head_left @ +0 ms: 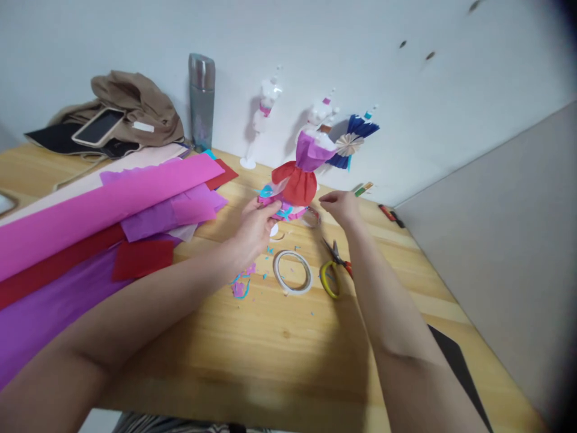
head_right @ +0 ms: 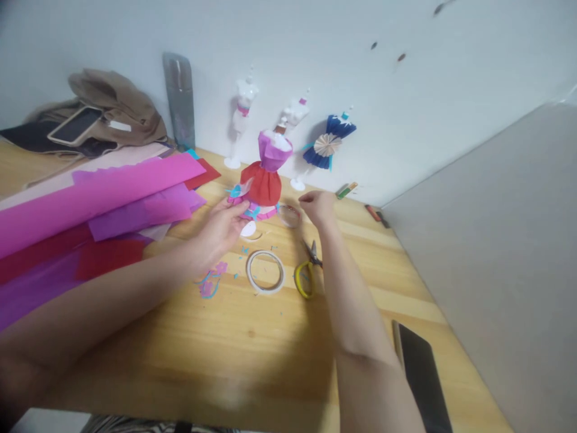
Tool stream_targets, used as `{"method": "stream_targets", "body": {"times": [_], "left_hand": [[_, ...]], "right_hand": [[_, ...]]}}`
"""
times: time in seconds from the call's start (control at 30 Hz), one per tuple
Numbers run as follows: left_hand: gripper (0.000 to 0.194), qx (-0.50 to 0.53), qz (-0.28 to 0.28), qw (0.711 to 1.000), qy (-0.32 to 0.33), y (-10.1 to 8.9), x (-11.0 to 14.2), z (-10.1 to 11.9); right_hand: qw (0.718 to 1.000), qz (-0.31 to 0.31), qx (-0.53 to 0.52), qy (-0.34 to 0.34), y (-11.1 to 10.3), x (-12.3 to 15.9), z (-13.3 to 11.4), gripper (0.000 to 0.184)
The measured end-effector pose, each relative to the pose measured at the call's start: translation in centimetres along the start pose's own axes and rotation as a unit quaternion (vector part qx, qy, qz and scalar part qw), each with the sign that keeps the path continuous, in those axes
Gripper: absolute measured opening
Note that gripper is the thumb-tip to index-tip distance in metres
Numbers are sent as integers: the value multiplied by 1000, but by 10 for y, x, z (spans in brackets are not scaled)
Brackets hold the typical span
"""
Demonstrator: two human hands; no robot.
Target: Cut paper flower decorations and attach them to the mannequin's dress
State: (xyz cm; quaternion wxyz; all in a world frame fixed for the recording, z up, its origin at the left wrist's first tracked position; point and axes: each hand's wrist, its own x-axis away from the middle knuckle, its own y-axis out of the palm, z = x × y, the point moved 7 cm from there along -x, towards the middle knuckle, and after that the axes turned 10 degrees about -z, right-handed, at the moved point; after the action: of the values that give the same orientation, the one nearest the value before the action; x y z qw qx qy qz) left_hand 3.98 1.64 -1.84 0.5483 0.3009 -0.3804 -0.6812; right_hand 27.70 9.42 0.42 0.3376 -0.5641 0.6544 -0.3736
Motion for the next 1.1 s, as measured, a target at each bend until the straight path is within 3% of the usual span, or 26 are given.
{"method": "stream_targets", "body": {"times": [0.03, 0.17, 0.33, 0.53, 0.63, 0.73, 0.87, 0.97, 1.1], "left_hand": [[18, 0, -1, 1000, -1, 1, 0, 0], [16, 6, -6, 1000, -7, 2, 1, 0], [18, 5, -2, 1000, -5, 2, 2, -2], [16, 2, -2, 1000, -9, 3, 3, -3], [18, 15, 2, 1000, 1, 2, 3, -2], [19, 22, -1, 1000, 1, 2, 3, -3], [17, 18, 1, 1000, -2, 1, 4, -7], [19, 26, -3, 1000, 14, 2, 5, -6], [16, 27, -8, 1000, 13, 2, 5, -6]], "right_hand": [[999, -26, 25, 2, 9, -6, 1, 5], [990, -103, 100, 5, 42, -19, 1, 30], [987, -101, 122, -17, 54, -17, -6, 34], [996, -3, 33, -87, 30, 8, -26, 15], [984, 100, -55, -138, 3, 45, -46, 18], [954, 189, -118, -200, -14, 97, -72, 18], [927, 156, -110, -322, 0, 141, -120, 10], [926, 153, -102, -329, 10, 143, -135, 12], [932, 174, -102, -303, 11, 134, -135, 13]]}}
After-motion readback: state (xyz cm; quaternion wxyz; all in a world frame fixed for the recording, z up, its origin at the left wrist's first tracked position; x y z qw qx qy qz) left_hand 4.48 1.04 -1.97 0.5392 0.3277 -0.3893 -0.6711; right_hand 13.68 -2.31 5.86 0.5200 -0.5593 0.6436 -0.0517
